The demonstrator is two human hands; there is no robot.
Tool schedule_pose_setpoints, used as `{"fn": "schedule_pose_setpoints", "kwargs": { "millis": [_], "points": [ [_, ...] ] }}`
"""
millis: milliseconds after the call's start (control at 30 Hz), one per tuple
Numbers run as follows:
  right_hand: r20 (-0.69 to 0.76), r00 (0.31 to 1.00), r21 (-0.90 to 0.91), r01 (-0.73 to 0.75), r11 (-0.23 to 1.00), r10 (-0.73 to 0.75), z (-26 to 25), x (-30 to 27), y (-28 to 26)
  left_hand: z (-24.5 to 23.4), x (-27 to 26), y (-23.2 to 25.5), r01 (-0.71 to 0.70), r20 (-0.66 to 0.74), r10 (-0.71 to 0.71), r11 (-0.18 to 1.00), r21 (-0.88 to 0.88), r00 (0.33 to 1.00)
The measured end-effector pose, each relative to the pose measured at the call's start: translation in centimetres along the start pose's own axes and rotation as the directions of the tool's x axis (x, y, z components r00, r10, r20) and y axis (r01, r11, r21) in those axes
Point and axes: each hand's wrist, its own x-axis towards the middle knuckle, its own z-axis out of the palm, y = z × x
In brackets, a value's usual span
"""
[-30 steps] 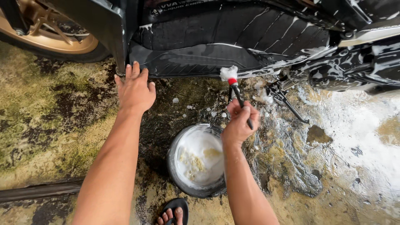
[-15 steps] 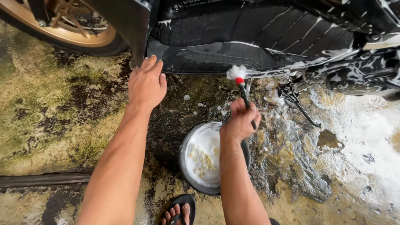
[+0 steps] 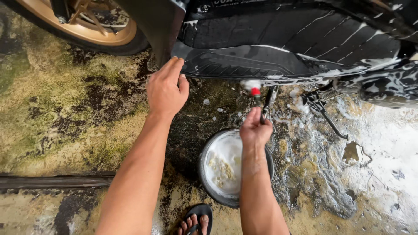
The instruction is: The person scrubs the lower side panels and footrest area of a black motorcycle using a brush and soapy water from a bucket. They repeatedly dip the brush into the bucket and scrub different sections of the motorcycle's bodywork.
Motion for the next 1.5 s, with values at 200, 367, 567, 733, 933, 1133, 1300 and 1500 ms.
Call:
{"fn": "schedule_pose_setpoints", "kwargs": {
  "millis": [200, 367, 567, 733, 933, 1133, 1300, 1500],
  "points": [
    [-0.001, 0.999, -0.157, 0.033, 0.987, -0.034, 0.6, -0.9, 1.0, -0.5, -0.2, 0.1, 0.08, 0.138, -0.075, 0.996, -0.031, 0.988],
    [0.074, 0.987, -0.279, 0.16, 0.947, -0.145, 0.5, 0.5, -1.3, 1.0, -0.2, 0.9, 0.203, 0.239, -0.2, 0.979, 0.012, 0.95],
    [0.107, 0.994, -0.291, 0.059, 0.955, -0.029, 1.4, -0.5, -3.0, 0.0, -0.1, 4.8, 0.238, 0.576, -0.266, 0.963, 0.126, 0.773],
    [0.108, 0.993, -0.222, -0.024, 0.975, 0.049, 0.8, 0.2, -3.8, 0.6, -3.8, 7.8, 0.23, 0.865, -0.223, 0.965, 0.129, 0.449],
    [0.142, 0.988, -0.468, 0.011, 0.883, 0.063, 1.5, -1.5, -3.8, 2.5, -8.6, 8.0, 0.124, 0.972, -0.211, 0.972, 0.197, 0.107],
    [0.153, 0.987, -0.36, 0.009, 0.933, 0.049, 1.3, -1.0, -4.0, 4.1, -14.0, 6.2, 0.245, 0.948, -0.269, 0.943, 0.224, 0.169],
    [0.083, 0.986, -0.301, -0.114, 0.947, 0.145, 0.0, 1.8, -2.8, -1.1, -10.8, 7.7, 0.435, 0.935, -0.34, 0.861, 0.265, 0.103],
    [0.001, 0.921, -0.4, -0.357, 0.844, 0.39, 0.3, 0.4, 1.9, -6.2, -8.0, 6.9, 0.465, 0.923, -0.384, 0.813, 0.351, -0.026]
  ]
}}
